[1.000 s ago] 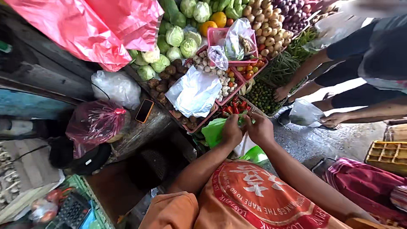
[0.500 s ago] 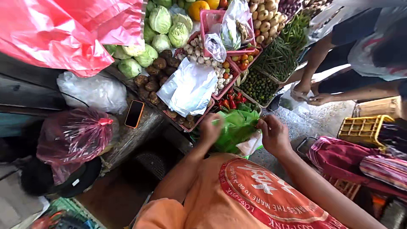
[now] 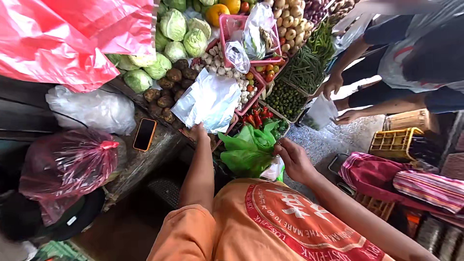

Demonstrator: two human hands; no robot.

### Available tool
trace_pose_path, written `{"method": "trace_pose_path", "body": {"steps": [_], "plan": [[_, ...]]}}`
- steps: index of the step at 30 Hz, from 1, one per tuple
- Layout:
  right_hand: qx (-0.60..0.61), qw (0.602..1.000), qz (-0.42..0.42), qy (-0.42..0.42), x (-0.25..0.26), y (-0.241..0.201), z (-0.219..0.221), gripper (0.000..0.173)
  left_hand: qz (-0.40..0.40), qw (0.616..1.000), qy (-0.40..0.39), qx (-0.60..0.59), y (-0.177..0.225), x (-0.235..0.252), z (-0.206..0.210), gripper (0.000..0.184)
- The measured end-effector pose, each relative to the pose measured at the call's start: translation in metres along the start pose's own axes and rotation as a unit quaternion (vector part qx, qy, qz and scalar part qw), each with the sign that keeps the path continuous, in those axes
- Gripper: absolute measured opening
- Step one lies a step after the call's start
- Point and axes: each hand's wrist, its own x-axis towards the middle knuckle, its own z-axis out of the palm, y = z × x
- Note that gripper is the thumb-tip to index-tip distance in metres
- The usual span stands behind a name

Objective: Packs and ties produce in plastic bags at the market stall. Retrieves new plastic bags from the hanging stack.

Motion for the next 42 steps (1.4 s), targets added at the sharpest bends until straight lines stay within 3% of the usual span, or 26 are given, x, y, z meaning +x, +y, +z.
{"method": "trace_pose_path", "body": {"steps": [5, 9, 14, 18, 21, 25, 28, 34, 42], "plan": [[0.018, 1.000, -0.006, -0.002, -0.001, 0.006, -0.001, 0.037, 0.028, 0.999, -0.005, -0.015, 0.002, -0.003, -0.002, 0.032], [0.042, 0.999, -0.001, 0.012, 0.003, 0.011, 0.004, 0.035, 0.152, 0.987, -0.028, 0.038, 0.022, -0.029, -0.016, 0.024], [0.085, 0.996, 0.008, 0.013, 0.016, 0.015, 0.011, 0.031, 0.335, 0.913, -0.119, 0.199, 0.065, -0.103, -0.050, 0.021], [0.115, 0.993, 0.019, -0.021, 0.019, 0.020, 0.011, 0.031, 0.407, 0.847, -0.248, 0.233, 0.069, -0.162, -0.064, 0.013], [0.148, 0.988, 0.019, -0.049, 0.016, 0.025, 0.011, 0.032, 0.392, 0.821, -0.333, 0.248, 0.057, -0.193, -0.061, 0.007], [0.168, 0.982, 0.015, -0.081, 0.010, 0.028, 0.007, 0.032, 0.323, 0.833, -0.381, 0.238, 0.040, -0.226, -0.049, 0.010], [0.163, 0.983, -0.004, -0.089, 0.005, 0.031, 0.006, 0.032, 0.319, 0.840, -0.395, 0.193, 0.027, -0.241, -0.047, 0.012], [0.169, 0.982, 0.011, -0.086, -0.001, 0.030, 0.000, 0.029, 0.323, 0.858, -0.384, 0.109, 0.015, -0.261, -0.053, 0.007], [0.177, 0.980, -0.011, -0.093, -0.007, 0.032, -0.001, 0.028, 0.353, 0.874, -0.319, 0.098, 0.006, -0.283, -0.055, 0.012]]}}
